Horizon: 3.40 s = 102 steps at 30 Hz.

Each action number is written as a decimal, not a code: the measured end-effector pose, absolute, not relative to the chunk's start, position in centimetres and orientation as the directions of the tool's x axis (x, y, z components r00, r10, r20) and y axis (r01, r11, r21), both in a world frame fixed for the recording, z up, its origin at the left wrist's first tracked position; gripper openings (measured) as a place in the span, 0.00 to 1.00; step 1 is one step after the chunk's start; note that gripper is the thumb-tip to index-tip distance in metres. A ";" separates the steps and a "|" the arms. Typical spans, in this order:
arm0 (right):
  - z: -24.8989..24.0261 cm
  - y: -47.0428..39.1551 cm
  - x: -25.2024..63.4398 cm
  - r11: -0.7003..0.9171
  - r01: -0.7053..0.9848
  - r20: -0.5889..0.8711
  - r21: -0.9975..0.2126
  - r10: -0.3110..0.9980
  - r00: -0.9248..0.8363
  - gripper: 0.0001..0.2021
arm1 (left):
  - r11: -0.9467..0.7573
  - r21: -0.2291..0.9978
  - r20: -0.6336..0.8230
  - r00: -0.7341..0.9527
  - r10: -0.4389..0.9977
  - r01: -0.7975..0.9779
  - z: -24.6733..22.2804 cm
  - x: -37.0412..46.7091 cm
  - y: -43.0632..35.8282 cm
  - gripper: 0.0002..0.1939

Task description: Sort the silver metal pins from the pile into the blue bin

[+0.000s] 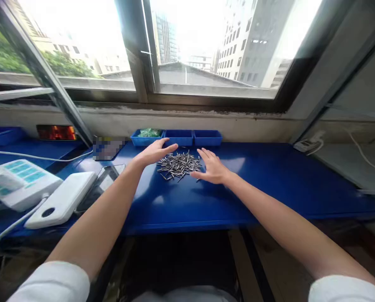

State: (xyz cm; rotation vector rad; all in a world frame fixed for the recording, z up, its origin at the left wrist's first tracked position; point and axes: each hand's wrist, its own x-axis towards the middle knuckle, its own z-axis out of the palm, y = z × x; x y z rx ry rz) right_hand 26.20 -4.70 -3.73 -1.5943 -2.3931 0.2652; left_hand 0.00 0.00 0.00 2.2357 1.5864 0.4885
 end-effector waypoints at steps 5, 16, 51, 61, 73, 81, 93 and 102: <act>-6.3 -5.9 26.6 0.477 0.843 0.071 -0.250 0.877 -0.475 0.61 | -0.274 0.302 -0.222 0.346 0.911 0.913 -1.7 -0.2 -0.9 0.66; -5.8 0.7 23.0 0.407 0.866 0.028 -0.290 0.908 -0.418 0.64 | -0.358 0.208 -0.092 0.382 0.919 0.910 -5.4 -0.7 -0.2 0.68; -6.8 3.4 19.8 0.323 0.784 0.241 -0.531 0.944 -0.226 0.31 | -0.359 0.428 0.158 0.323 0.933 0.829 -5.8 2.5 4.2 0.34; -2.8 1.2 21.9 0.142 0.624 0.328 -0.768 0.925 0.194 0.35 | -0.492 0.121 0.102 0.483 0.870 0.862 -3.2 6.4 7.3 0.25; -3.5 -7.3 24.4 0.272 0.855 0.081 -0.442 0.961 -0.264 0.52 | -0.456 0.194 0.040 0.457 0.888 0.869 -3.8 6.9 6.6 0.31; -5.7 -5.4 21.7 0.210 0.934 -0.049 -0.289 0.971 -0.234 0.61 | -0.352 0.442 0.027 0.380 0.925 0.825 -3.3 4.4 4.3 0.33; -5.2 0.1 19.4 0.340 0.879 -0.030 -0.333 0.928 -0.371 0.63 | -0.426 0.636 0.170 0.422 0.890 0.643 -4.3 3.3 2.1 0.28; -4.7 1.4 20.2 0.375 0.843 -0.030 -0.386 0.908 -0.418 0.62 | -0.408 0.700 0.277 0.305 0.911 0.586 -4.3 1.9 3.2 0.28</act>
